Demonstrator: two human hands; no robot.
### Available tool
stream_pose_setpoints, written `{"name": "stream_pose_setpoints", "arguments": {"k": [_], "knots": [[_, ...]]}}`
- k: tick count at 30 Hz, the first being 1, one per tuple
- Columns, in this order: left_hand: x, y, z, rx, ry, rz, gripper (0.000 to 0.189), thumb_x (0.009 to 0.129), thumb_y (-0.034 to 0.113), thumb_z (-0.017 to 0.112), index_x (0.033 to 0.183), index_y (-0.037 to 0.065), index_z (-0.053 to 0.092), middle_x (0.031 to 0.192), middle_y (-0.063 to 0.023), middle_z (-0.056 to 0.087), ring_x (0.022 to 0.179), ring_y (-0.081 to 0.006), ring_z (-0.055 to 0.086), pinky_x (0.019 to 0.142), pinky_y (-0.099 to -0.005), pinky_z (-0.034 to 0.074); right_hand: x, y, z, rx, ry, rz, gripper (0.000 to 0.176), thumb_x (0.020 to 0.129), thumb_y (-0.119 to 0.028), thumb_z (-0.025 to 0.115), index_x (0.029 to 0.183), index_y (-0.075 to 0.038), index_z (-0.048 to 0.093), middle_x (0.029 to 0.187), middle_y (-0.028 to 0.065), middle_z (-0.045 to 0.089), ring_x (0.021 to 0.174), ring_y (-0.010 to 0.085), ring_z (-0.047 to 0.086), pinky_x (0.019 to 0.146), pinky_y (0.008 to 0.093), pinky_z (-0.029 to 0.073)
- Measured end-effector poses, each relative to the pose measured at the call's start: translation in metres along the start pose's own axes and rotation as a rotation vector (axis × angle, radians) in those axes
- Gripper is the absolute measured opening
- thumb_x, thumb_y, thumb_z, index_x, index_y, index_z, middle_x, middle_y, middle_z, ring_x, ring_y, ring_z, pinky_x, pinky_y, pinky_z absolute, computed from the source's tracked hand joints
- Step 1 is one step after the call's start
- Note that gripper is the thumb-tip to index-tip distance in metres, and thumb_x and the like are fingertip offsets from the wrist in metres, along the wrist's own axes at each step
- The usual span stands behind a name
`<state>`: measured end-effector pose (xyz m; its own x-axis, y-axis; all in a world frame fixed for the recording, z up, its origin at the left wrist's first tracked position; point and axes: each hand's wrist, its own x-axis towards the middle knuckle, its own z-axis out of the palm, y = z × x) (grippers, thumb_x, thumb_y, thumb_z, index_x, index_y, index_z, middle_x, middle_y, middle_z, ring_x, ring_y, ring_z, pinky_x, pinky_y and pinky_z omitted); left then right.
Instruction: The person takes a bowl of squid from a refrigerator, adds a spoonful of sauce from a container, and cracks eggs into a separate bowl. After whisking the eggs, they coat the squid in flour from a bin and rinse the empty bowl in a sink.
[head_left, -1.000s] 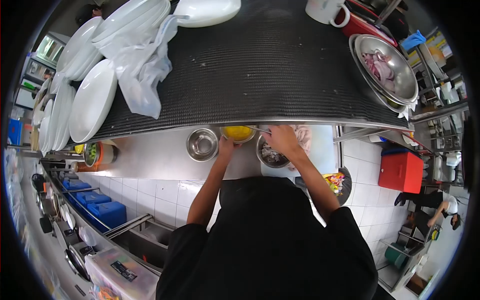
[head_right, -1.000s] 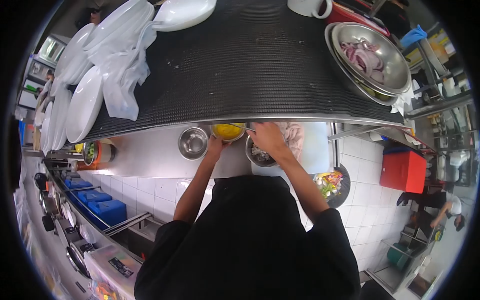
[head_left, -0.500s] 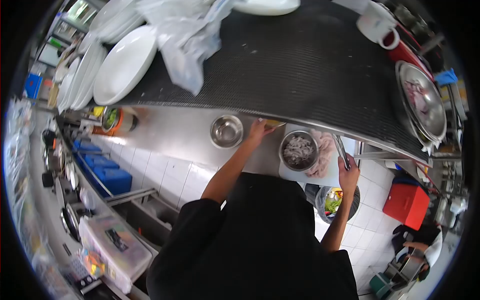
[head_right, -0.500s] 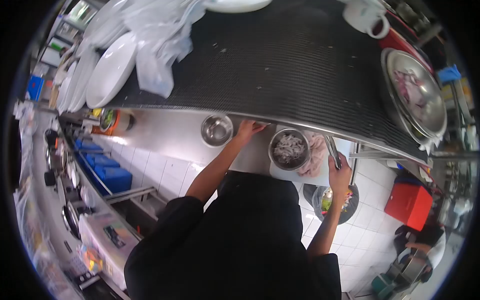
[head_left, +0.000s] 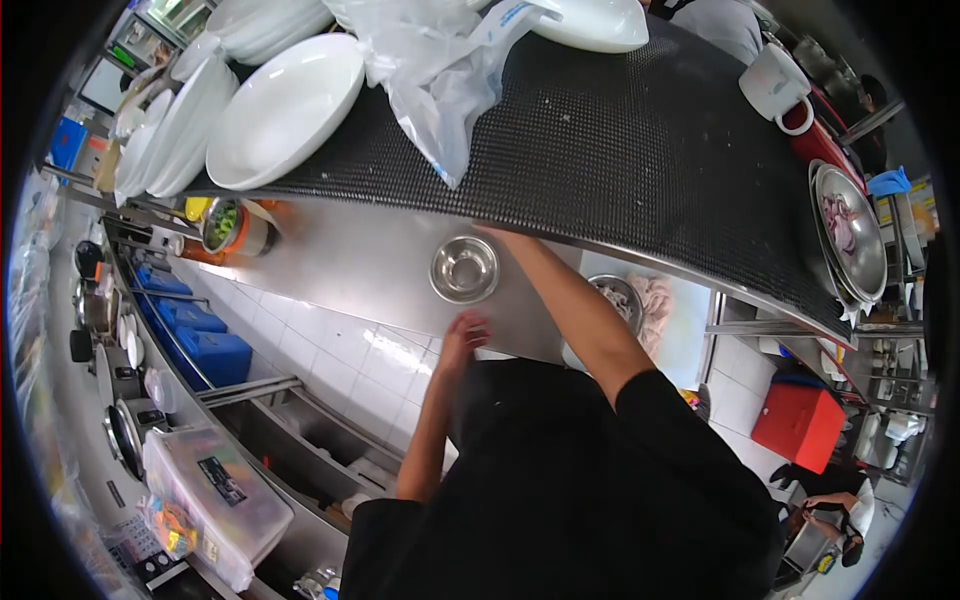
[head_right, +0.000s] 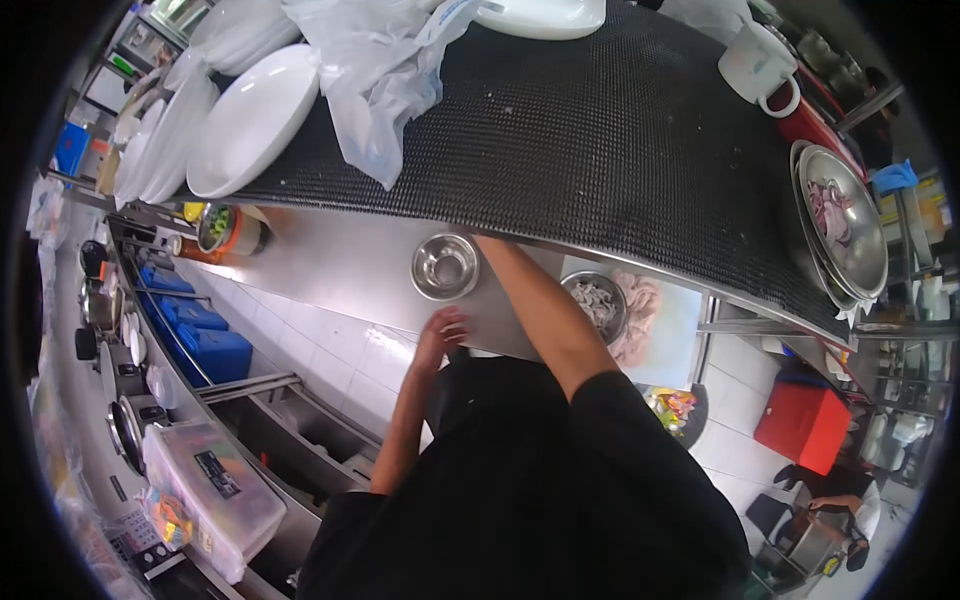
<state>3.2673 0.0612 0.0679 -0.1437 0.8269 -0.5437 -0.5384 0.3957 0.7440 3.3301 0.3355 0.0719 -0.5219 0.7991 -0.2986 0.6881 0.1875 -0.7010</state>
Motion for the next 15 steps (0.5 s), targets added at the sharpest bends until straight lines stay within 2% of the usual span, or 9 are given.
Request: {"name": "stream_pose_setpoints", "arguments": {"k": [4, 7, 10, 11, 12, 14, 15], "knots": [[-0.017, -0.004, -0.017, -0.035, 0.164, 0.046, 0.039, 0.1, 0.03, 0.05, 0.132, 0.007, 0.051, 0.111, -0.009, 0.065, 0.094, -0.0199, 0.065, 0.082, -0.0329, 0.052, -0.013, 0.017, -0.023, 0.039, 0.022, -0.087, 0.048, 0.092, -0.034, 0.057, 0.131, -0.005, 0.058, 0.131, 0.0206, 0.06, 0.124, 0.0379, 0.055, 0.106, 0.0457, 0.041], [-0.017, -0.001, -0.015, 0.033, 0.218, 0.009, 0.038, 0.101, 0.033, 0.049, 0.129, 0.008, 0.054, 0.109, -0.0083, 0.065, 0.093, -0.0194, 0.065, 0.08, -0.0323, 0.052, -0.079, 0.076, -0.092, -0.043, 0.231, -0.165, 0.048, 0.09, -0.034, 0.057, 0.129, -0.006, 0.059, 0.13, 0.0207, 0.061, 0.124, 0.0392, 0.054, 0.106, 0.0472, 0.041], [-0.007, 0.003, 0.005, 0.183, 0.104, -0.056, 0.037, 0.101, 0.036, 0.051, 0.126, 0.009, 0.055, 0.107, -0.0075, 0.065, 0.091, -0.0189, 0.065, 0.079, -0.0327, 0.052, -0.178, 0.19, -0.162, -0.454, 0.427, -0.096, 0.047, 0.088, -0.033, 0.057, 0.127, -0.007, 0.061, 0.129, 0.0209, 0.061, 0.124, 0.0405, 0.054, 0.107, 0.0487, 0.04], [-0.002, 0.001, 0.016, 0.243, 0.021, -0.029, 0.038, 0.101, 0.039, 0.052, 0.125, 0.01, 0.055, 0.107, -0.0066, 0.064, 0.09, -0.0182, 0.065, 0.079, -0.033, 0.052, -0.218, 0.228, -0.178, -0.566, 0.356, 0.012, 0.046, 0.088, -0.033, 0.057, 0.126, -0.007, 0.062, 0.129, 0.021, 0.062, 0.124, 0.0409, 0.053, 0.107, 0.0491, 0.04], [0.005, 0.0, 0.031, 0.298, -0.064, -0.044, 0.039, 0.1, 0.039, 0.053, 0.127, 0.01, 0.054, 0.108, -0.0066, 0.064, 0.09, -0.0179, 0.064, 0.079, -0.0331, 0.052, -0.259, 0.252, -0.19, -0.399, 0.192, 0.169, 0.054, 0.083, -0.028, 0.065, 0.135, -0.017, 0.056, 0.143, 0.0216, 0.05, 0.125, 0.0441, 0.052, 0.106, 0.0501, 0.041], [0.03, -0.022, 0.055, 0.376, -0.269, -0.044, 0.043, 0.1, 0.038, 0.055, 0.131, 0.008, 0.051, 0.112, -0.0077, 0.062, 0.091, -0.0186, 0.065, 0.079, -0.034, 0.053, -0.31, 0.224, -0.178, -0.348, -0.011, 0.486, 0.092, 0.071, -0.023, 0.08, 0.15, -0.017, 0.034, 0.152, 0.0182, 0.036, 0.134, 0.0459, 0.041, 0.11, 0.0487, 0.037], [0.049, -0.042, 0.062, 0.394, -0.38, -0.024, 0.046, 0.099, 0.037, 0.057, 0.133, 0.006, 0.049, 0.115, -0.0089, 0.061, 0.093, -0.0197, 0.065, 0.08, -0.0348, 0.054, -0.318, 0.246, -0.149, -0.352, 0.137, 0.289, 0.085, 0.072, -0.022, 0.079, 0.146, -0.017, 0.039, 0.151, 0.0189, 0.034, 0.13, 0.0483, 0.042, 0.107, 0.0494, 0.041]]}}
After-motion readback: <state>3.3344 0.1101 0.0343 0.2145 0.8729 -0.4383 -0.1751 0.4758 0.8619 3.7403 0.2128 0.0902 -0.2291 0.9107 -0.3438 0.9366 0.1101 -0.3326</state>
